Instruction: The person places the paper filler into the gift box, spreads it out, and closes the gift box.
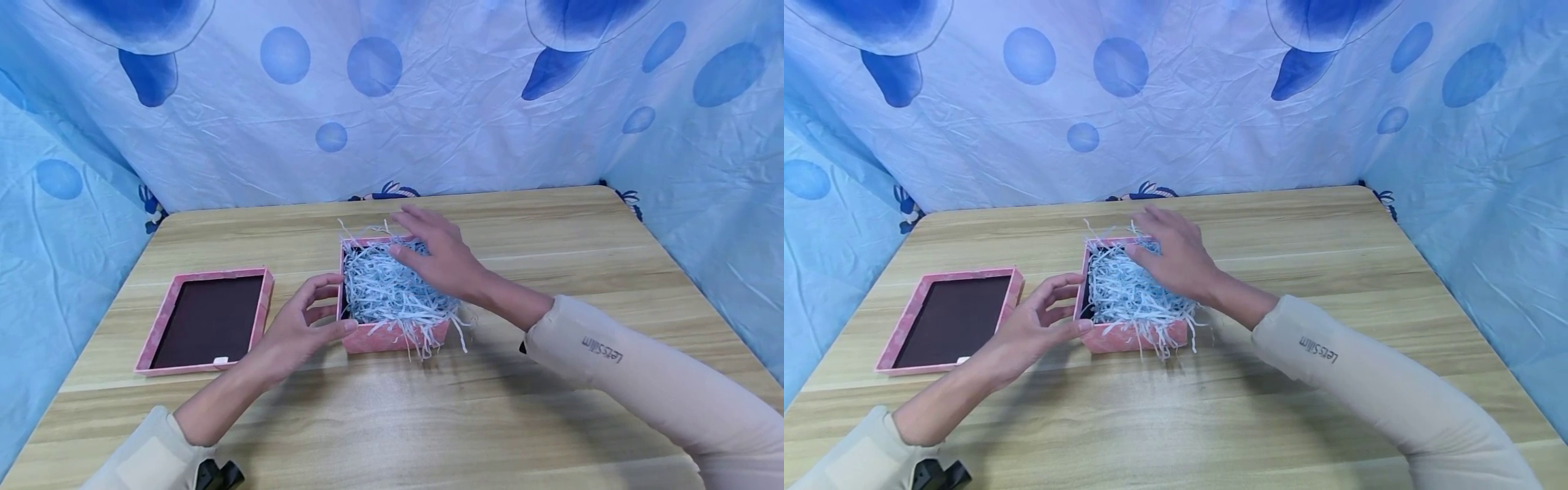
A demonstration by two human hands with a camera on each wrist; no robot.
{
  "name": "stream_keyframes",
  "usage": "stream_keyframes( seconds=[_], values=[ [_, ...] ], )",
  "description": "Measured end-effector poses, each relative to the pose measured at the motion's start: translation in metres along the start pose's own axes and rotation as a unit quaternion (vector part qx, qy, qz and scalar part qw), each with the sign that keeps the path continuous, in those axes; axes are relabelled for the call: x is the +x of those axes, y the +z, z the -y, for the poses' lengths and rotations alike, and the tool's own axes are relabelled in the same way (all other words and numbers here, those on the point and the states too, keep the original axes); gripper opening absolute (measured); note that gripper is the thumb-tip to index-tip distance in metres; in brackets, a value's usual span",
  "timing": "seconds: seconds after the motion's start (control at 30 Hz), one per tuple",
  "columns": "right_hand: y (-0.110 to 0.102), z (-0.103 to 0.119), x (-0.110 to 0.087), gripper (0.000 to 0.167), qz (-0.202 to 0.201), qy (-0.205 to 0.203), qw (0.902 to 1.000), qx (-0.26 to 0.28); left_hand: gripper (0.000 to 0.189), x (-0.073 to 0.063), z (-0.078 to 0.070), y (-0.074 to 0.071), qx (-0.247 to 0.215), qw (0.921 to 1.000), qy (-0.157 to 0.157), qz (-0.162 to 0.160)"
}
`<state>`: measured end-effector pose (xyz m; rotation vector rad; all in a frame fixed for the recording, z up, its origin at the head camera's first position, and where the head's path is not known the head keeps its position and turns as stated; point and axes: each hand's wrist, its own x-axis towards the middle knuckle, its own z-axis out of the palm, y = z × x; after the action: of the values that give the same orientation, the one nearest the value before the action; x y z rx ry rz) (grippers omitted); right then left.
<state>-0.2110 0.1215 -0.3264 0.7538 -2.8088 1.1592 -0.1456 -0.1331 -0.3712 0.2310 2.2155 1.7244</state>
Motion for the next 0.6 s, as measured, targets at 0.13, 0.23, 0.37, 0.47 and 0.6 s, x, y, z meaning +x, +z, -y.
stream_keyframes(
  seconds=[0.13, 0.23, 0.37, 0.47, 0.6],
  values=[
    [-0.003, -0.005, -0.005, 0.066, 0.015, 0.036, 0.9990, -0.024, 0.073, 0.000, 0.000, 0.000, 0.003, 1.0000, 0.000, -0.002],
    [-0.004, -0.007, -0.009, 0.072, 0.023, 0.050, 0.9984, -0.015, 0.073, 0.000, 0.000, 0.000, 0.006, 1.0000, 0.001, -0.003],
    [-0.004, -0.009, -0.015, 0.078, 0.020, 0.065, 0.9977, 0.006, 0.073, 0.000, 0.000, 0.000, 0.009, 0.9999, 0.002, -0.004],
    [-0.003, -0.011, -0.019, 0.080, 0.014, 0.080, 0.9962, 0.031, 0.073, 0.000, 0.000, 0.000, 0.010, 0.9999, 0.001, -0.004],
    [-0.001, -0.015, -0.024, 0.082, 0.008, 0.099, 0.9921, 0.077, 0.074, 0.000, 0.000, 0.001, 0.008, 1.0000, 0.000, -0.004]
  ],
)
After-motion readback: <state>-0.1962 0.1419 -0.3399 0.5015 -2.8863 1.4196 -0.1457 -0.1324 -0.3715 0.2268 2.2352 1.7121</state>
